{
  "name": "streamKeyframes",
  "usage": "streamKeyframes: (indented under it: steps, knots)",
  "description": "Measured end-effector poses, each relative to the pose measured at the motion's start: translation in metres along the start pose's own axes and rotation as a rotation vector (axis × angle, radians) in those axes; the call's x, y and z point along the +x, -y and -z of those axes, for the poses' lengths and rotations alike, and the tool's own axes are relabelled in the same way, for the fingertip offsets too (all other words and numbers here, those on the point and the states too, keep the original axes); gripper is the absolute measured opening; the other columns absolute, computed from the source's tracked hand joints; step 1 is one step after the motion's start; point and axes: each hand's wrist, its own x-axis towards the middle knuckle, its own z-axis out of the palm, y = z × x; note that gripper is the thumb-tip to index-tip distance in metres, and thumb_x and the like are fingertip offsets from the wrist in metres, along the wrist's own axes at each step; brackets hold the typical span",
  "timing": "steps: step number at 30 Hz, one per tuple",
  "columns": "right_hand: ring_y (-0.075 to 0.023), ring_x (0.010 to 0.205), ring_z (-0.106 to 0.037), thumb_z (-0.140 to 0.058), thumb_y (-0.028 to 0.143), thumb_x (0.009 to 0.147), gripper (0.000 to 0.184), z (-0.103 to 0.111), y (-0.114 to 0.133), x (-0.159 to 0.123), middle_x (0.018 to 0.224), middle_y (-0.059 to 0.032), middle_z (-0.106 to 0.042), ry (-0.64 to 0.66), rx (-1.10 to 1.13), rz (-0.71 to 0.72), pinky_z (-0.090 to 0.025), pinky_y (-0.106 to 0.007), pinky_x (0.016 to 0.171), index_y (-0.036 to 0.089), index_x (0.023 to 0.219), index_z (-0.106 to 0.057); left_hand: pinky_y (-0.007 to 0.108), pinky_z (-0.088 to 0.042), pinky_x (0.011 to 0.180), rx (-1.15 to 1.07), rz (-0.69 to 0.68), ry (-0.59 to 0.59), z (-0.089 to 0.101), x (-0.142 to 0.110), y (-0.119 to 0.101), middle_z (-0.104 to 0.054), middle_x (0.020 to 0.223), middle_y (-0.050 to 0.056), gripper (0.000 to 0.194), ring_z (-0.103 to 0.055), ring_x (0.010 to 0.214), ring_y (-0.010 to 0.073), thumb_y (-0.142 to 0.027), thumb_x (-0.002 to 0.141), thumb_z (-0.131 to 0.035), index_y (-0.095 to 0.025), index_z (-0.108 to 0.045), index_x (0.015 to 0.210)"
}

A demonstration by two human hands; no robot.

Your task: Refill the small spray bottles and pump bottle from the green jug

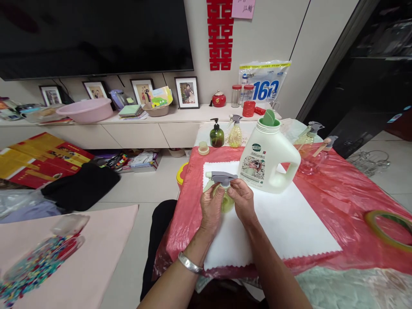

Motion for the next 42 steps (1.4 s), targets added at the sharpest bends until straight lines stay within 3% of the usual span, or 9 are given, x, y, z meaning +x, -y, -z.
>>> streamKeyframes:
  steps: [5,14,20,27,34,42]
  knots:
    - [-0.022,0.102,-0.066,-0.084,0.043,0.077,0.037,0.001,-0.002,0.0,0.105,-0.0056,-0.072,-0.012,-0.013,0.01,-0.051,-0.039,0.097,0.022,0.105,-0.069,0.033,-0.056,0.083,0.052,-0.001,-0.083,0.007,0.0,0.004,-0.079,0.093,0.005,0.042,-0.072,0.087,0.0208,-0.047,0.061,-0.091,-0.019,-0.078,0.09]
    - [-0.0216,0.105,-0.063,-0.085,0.04,0.075,0.039,0.004,-0.008,0.003,0.108,-0.0045,-0.07,0.01,-0.029,0.029,-0.048,-0.04,0.102,0.024,0.108,-0.072,0.036,-0.055,0.088,0.075,-0.011,-0.015,0.012,0.001,0.005,-0.079,0.096,0.007,0.048,-0.073,0.091,0.0233,-0.054,0.061,-0.091,-0.019,-0.078,0.092]
    - [-0.0237,0.104,-0.067,-0.077,0.047,0.084,0.035,0.007,-0.006,0.0,0.108,-0.0059,-0.072,0.043,-0.033,0.002,-0.05,-0.044,0.102,0.025,0.11,-0.072,0.039,-0.052,0.1,0.006,0.004,0.038,0.004,0.001,0.0,-0.08,0.105,0.008,0.05,-0.073,0.104,0.0262,-0.049,0.06,-0.093,-0.02,-0.079,0.097]
    - [-0.0225,0.102,-0.067,-0.085,0.041,0.076,0.036,0.003,-0.003,0.002,0.104,-0.0047,-0.072,0.013,-0.009,0.02,-0.051,-0.042,0.1,0.024,0.104,-0.071,0.034,-0.055,0.087,0.065,0.004,0.004,0.011,0.0,0.004,-0.079,0.095,0.005,0.043,-0.072,0.091,0.0215,-0.05,0.064,-0.09,-0.02,-0.078,0.092]
    - [-0.0208,0.1,-0.065,-0.088,0.036,0.07,0.04,0.004,-0.005,0.002,0.104,-0.0038,-0.071,-0.034,-0.024,0.024,-0.052,-0.038,0.095,0.023,0.103,-0.07,0.033,-0.054,0.089,0.058,-0.016,0.043,0.013,0.002,0.003,-0.078,0.099,0.005,0.042,-0.071,0.094,0.0214,-0.05,0.067,-0.088,-0.02,-0.077,0.095]
    - [-0.0226,0.104,-0.066,-0.076,0.048,0.085,0.034,0.003,0.001,0.0,0.107,-0.0056,-0.073,0.008,-0.01,0.018,-0.052,-0.04,0.096,0.023,0.108,-0.069,0.035,-0.053,0.092,0.041,-0.002,-0.01,0.008,0.004,0.004,-0.079,0.1,0.006,0.04,-0.071,0.097,0.0218,-0.044,0.064,-0.09,-0.02,-0.076,0.093]
